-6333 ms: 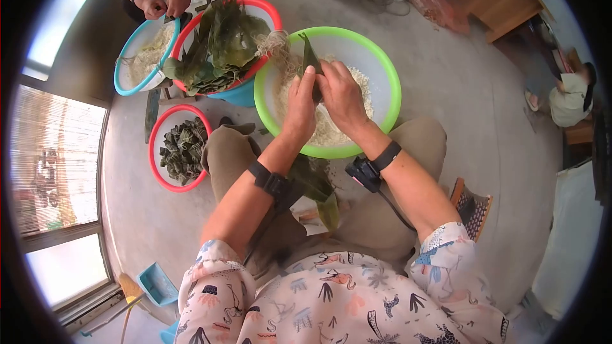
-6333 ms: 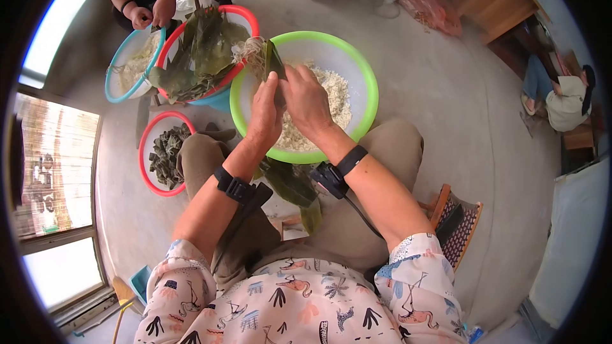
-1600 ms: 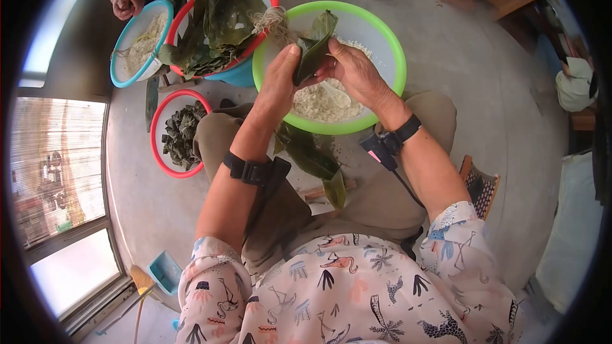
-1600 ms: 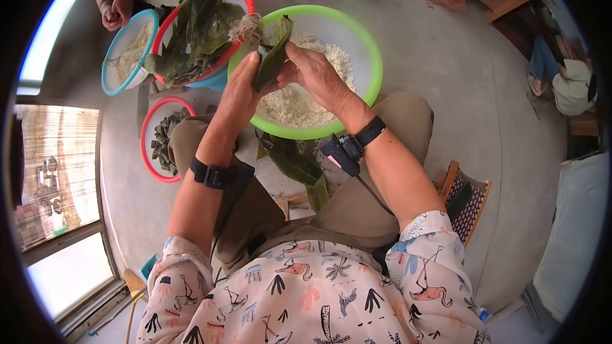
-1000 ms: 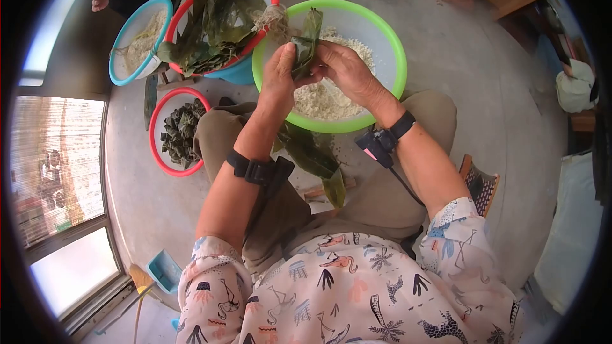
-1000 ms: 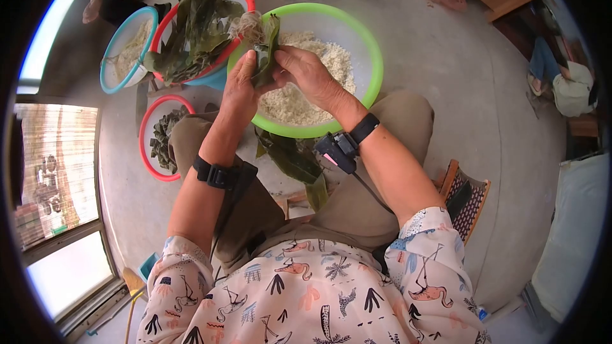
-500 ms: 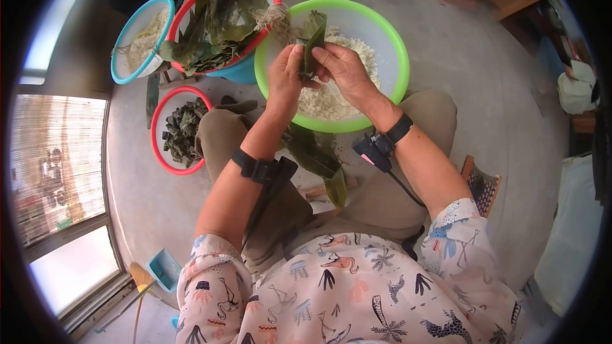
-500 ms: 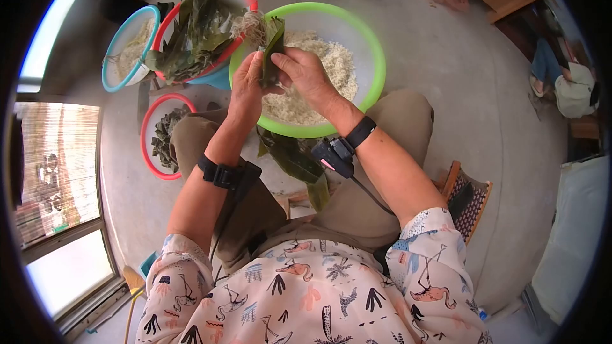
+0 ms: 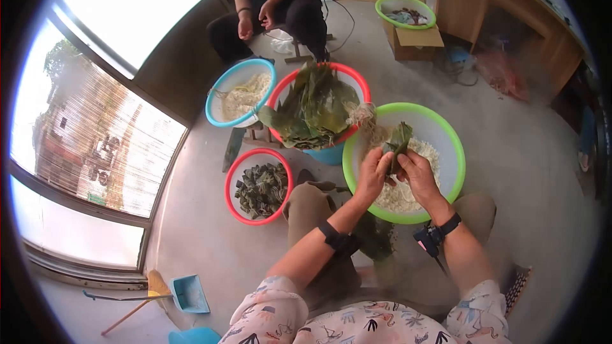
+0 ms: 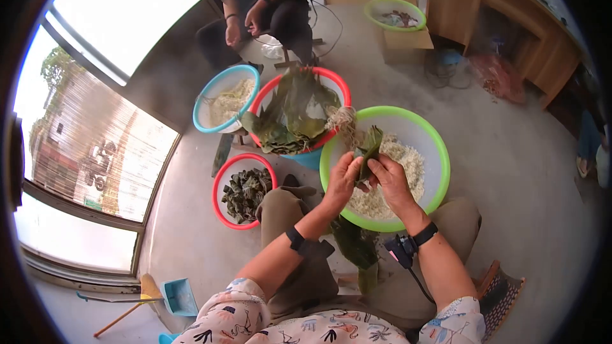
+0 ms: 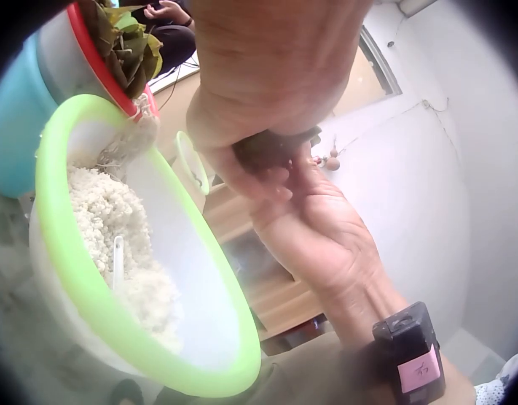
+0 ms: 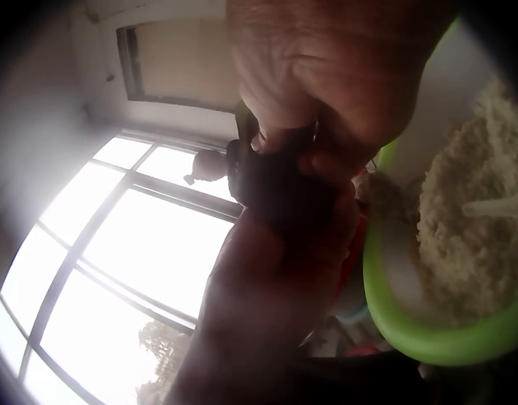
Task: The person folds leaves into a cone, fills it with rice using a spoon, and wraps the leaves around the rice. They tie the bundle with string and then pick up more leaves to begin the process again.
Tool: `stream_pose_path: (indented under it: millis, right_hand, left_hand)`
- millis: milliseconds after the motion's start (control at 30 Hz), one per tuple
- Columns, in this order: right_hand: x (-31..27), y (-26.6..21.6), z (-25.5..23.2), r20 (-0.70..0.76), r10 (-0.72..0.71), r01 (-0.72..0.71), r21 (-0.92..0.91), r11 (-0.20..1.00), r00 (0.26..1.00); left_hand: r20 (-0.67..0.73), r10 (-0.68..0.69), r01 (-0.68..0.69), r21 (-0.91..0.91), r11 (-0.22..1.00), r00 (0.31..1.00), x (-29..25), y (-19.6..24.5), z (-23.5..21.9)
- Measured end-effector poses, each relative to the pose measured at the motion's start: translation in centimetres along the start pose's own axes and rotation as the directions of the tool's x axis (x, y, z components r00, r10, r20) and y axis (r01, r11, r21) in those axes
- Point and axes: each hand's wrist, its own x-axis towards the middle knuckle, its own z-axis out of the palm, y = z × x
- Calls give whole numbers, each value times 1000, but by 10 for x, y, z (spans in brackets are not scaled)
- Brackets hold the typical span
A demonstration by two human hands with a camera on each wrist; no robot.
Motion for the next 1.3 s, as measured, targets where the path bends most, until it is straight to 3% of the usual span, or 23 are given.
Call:
stream_pose_path:
  millis: [167, 400, 500, 567, 767, 1100, 1300]
  right_hand:
    - [-2, -3, 1, -13, 46, -46, 34, 998, 999]
    - [0, 1, -2, -6, 63, -62, 71, 996, 998]
    - [-2, 4, -2, -3, 63, -63, 67, 996, 998]
    - [-1, 0, -1, 3, 64, -64, 58, 996, 998]
    - [-1, 0, 1, -22, 81, -79, 75, 994, 996]
    - [-2, -1, 2, -41, 127, -120, 128, 984, 991]
    - [0, 5, 0, -66, 139, -128, 142, 981, 988]
  left_hand:
    - [-34, 80, -76, 99, 992, 996, 0, -8, 0]
    - [-21, 44, -43, 37, 998, 999, -3, 8, 6]
    - [-58, 28, -25, 46, 999, 998, -4, -1, 5]
    - [-167, 38, -30, 50, 998, 985, -3, -2, 7]
    - [-140, 120, -104, 120, 987, 983, -3, -8, 5]
    - [-136, 103, -66, 255, 965, 985, -7, -9, 5]
    - [-178, 292, -206, 388, 898, 940, 2, -29, -1]
